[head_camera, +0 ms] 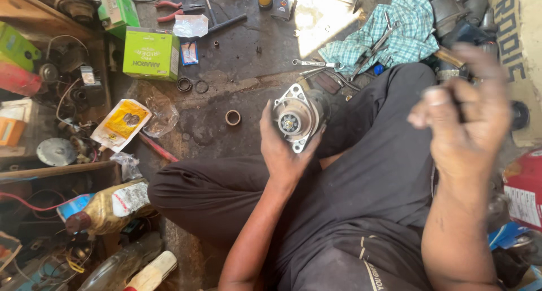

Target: The person applies grease to a small metal part and inserts it into a cylindrical mechanical component. They then use a T-handle wrench to tighten a bolt on the component and a screwdriver to scrape the interior surfaces.

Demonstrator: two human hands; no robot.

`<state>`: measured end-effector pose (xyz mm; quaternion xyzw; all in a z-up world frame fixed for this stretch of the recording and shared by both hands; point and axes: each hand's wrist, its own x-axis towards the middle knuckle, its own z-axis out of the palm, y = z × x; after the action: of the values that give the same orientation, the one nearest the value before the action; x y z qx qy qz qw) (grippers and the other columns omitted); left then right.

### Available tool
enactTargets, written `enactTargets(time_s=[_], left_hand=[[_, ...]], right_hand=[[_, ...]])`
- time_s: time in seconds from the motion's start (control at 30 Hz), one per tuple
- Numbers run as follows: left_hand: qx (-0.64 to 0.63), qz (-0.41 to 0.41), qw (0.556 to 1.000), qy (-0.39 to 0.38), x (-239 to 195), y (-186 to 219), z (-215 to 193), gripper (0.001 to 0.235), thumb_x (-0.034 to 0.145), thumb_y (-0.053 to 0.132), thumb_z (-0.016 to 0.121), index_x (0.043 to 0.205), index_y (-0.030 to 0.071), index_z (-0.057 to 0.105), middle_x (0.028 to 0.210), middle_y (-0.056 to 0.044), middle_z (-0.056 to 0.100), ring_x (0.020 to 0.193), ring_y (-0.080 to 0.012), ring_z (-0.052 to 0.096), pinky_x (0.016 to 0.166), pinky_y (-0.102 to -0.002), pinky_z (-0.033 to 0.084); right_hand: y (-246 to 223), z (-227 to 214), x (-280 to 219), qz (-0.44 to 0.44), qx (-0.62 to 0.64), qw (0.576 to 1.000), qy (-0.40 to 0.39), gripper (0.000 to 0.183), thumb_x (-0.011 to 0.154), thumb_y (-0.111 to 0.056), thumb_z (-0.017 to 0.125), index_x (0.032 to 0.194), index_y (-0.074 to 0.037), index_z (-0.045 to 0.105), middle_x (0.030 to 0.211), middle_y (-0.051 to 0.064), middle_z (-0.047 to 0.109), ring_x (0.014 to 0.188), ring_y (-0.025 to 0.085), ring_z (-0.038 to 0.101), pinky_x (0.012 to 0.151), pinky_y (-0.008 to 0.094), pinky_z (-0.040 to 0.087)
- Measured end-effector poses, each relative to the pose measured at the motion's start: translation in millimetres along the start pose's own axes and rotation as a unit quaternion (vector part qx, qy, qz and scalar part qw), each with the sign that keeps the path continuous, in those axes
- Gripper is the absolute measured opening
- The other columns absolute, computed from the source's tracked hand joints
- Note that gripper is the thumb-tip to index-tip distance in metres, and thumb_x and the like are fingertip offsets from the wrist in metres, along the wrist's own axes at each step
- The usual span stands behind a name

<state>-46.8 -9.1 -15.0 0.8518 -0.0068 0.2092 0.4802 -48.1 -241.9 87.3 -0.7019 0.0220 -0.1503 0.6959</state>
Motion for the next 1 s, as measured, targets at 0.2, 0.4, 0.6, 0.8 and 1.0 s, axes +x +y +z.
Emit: enactTargets(time_s=[0.2,0.4,0.6,0.8,1.0], left_hand=[[-0.045,0.055,0.984,-0.161,23.2,-9.7,-35.9,0.109,0.066,0.022,0.09,0.155,-0.004,0.033,0.142,-0.031,0.052,0.126,-0.0421,0.062,0.105,-0.041,0.054],[-0.132,-0.007,0.985,-0.112,8.5,-18.8,-24.2,0.098,0.066,0.025,0.09,0.151,0.002,0.046,0.138,-0.019,0.066,0.126,-0.0314,0.072,0.11,-0.04,0.059],[-0.006,0.013,1.0,-0.001,-3.5,27.8,15.8,0.1,0.067,0.022,0.088,0.151,0.002,0.04,0.141,-0.019,0.056,0.125,-0.0395,0.066,0.1,-0.041,0.06],[0.007,-0.071,0.996,-0.053,28.7,57.8,3.8,0.104,0.062,0.025,0.085,0.152,0.004,0.039,0.138,-0.019,0.054,0.116,-0.0372,0.069,0.092,-0.041,0.061],[0.015,-0.035,0.998,-0.059,60.0,54.9,6.4,0.091,0.064,0.025,0.088,0.145,0.007,0.052,0.137,-0.012,0.063,0.122,-0.0326,0.071,0.101,-0.04,0.06]], right_hand=[[15.0,6.7,-30.3,-0.003,0.016,0.996,-0.086,0.037,0.1,0.004,0.063,0.135,0.001,0.049,0.106,0.006,0.063,0.084,0.006,0.058,0.069,0.021,0.047],[14.7,23.5,-60.2,0.02,-0.012,0.996,-0.081,0.046,0.1,-0.016,0.062,0.143,-0.003,0.058,0.098,-0.005,0.064,0.084,0.002,0.058,0.074,0.018,0.046],[-11.4,29.9,-51.8,-0.034,-0.329,0.938,-0.108,0.042,0.101,-0.026,0.061,0.138,-0.005,0.063,0.095,0.01,0.061,0.078,0.021,0.062,0.07,0.034,0.051],[-11.6,20.0,-44.1,0.032,-0.38,0.919,-0.102,0.047,0.101,-0.033,0.058,0.142,-0.011,0.064,0.09,0.011,0.056,0.073,0.024,0.058,0.07,0.036,0.049],[17.7,7.4,-31.3,0.033,-0.328,0.94,-0.087,0.043,0.107,-0.034,0.055,0.135,-0.003,0.063,0.094,0.012,0.055,0.081,0.022,0.057,0.074,0.035,0.047]])
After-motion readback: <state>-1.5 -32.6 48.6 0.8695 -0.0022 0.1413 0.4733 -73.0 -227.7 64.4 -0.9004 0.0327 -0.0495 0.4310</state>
